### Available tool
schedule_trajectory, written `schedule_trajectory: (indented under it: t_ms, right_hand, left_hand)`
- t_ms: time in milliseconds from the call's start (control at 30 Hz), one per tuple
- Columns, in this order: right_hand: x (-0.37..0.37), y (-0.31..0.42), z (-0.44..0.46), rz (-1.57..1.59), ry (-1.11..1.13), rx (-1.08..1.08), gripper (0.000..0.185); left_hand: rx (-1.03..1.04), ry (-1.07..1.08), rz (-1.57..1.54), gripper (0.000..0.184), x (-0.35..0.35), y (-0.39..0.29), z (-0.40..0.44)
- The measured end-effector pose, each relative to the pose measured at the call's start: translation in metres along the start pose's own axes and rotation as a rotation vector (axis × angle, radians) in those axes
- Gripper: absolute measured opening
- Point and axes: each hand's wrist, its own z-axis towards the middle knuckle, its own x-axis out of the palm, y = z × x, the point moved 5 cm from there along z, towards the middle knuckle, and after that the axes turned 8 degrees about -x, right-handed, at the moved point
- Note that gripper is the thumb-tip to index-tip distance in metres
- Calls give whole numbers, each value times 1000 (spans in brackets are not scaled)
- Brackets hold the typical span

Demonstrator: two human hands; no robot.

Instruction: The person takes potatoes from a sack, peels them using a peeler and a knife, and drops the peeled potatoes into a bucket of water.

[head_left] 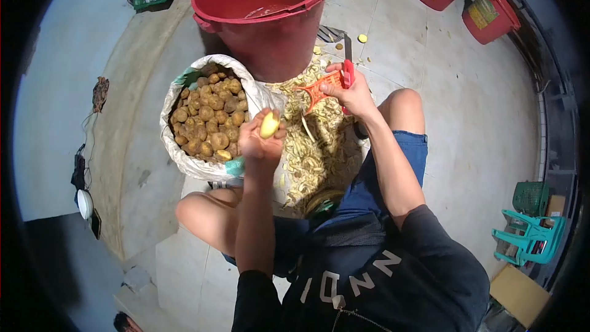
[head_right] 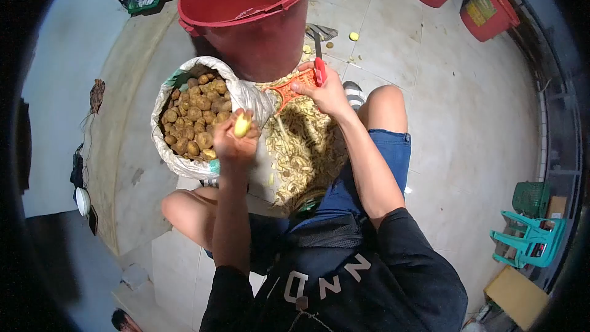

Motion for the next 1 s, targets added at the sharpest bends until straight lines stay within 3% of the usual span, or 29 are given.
schedule_trajectory:
  t_ms: [33,100,133,200,333,400,467,533,600,667,733,767,833,867,933,1000]
  right_hand:
    - [8,1,-4,31,35,-29,42]
    - [28,7,-12,77,136,-60,49]
    - [39,16,-19,36,183,-131,47]
    - [45,22,-21,-88,220,-70,47]
    - [24,-17,-3,-8,36,1,46]
    - [47,17,-16,-51,293,-164,44]
    - [41,12,-12,-122,284,-144,45]
    - [22,-3,-1,-1,84,25,48]
    - [40,12,-13,118,281,-28,47]
    - [41,15,-12,-124,309,-107,48]
    - [24,-5,0,7,104,-14,47]
    - [28,-1,-1,147,120,-1,46]
    - [33,8,-7,42,167,-71,45]
    - [34,15,-11,-69,208,-135,45]
    - [18,0,0,6,81,-30,47]
    - [24,13,-3,90,137,-33,47]
  left_hand:
    - [29,-28,102,31,-34,2,9]
    - [121,-277,244,9,-33,3,6]
    - [118,-282,244,9,-25,6,4]
    - [199,-267,375,8,-11,3,-1]
    - [196,-329,335,22,-18,3,-3]
    - [168,-272,332,24,-10,4,-2]
    - [247,-309,445,23,-3,6,-1]
    - [239,-321,433,20,-10,5,0]
    - [385,-294,547,20,-13,0,2]
    - [409,-277,586,18,-14,4,5]
    - [442,-262,627,16,-7,2,-1]
    - [255,-236,421,16,-4,5,-3]
    - [-34,-257,178,11,-25,11,0]
    - [-39,-259,177,11,-27,11,0]
    - [-35,-74,129,8,-21,11,1]
    - [-82,-66,77,7,-16,14,1]
